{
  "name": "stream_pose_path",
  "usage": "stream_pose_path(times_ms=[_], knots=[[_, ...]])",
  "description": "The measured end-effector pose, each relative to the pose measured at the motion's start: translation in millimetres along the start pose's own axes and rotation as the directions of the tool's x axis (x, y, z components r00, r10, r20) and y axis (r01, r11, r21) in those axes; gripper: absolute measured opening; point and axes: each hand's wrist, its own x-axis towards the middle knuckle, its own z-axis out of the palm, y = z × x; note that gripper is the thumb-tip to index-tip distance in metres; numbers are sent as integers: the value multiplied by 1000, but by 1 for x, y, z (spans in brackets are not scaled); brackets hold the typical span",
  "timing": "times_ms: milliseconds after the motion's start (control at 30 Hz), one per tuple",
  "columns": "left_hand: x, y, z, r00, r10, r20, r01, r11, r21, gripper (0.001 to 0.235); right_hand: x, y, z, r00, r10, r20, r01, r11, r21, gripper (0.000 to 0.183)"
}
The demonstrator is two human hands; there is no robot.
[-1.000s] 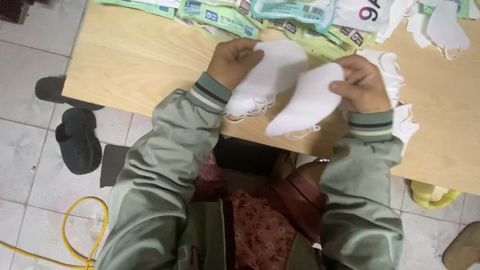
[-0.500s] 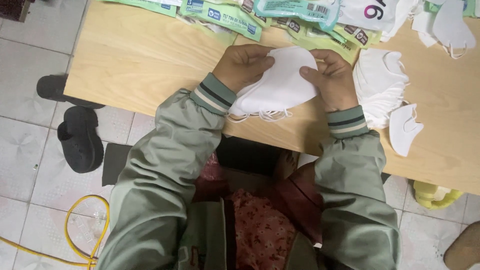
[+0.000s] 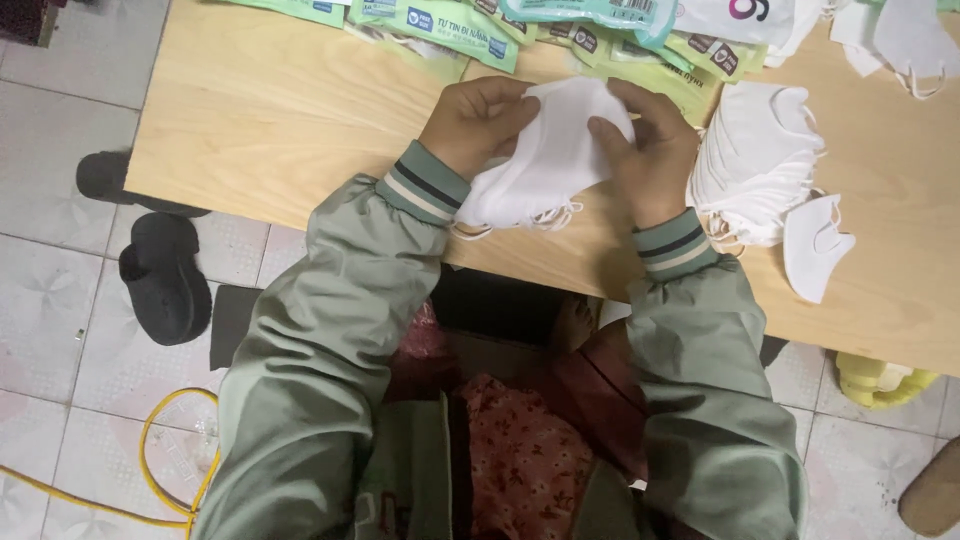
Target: The person is picking up individual white mask components and stacking them neatly on a wooden table.
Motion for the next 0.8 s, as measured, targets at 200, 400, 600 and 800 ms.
stream_pose_path(times_ms=[200, 400, 600, 800], knots=[[-3, 8, 4, 998, -27, 59, 25, 999, 41, 31, 0, 6, 0, 994, 107, 21, -109, 985, 137, 35], [-3, 7, 6, 999, -34, -27, 37, 992, 124, 25, 0, -4, -2, 999, 43, 28, -45, 996, 81, 26], [8, -18, -5, 990, 107, -96, -94, 987, 129, 11, 0, -32, -2, 988, -154, 5, 153, 983, -98, 9], [12, -9, -22, 942, 295, -161, -207, 886, 415, 9, 16, -15, -44, 992, -130, -8, 130, 984, 122, 30]])
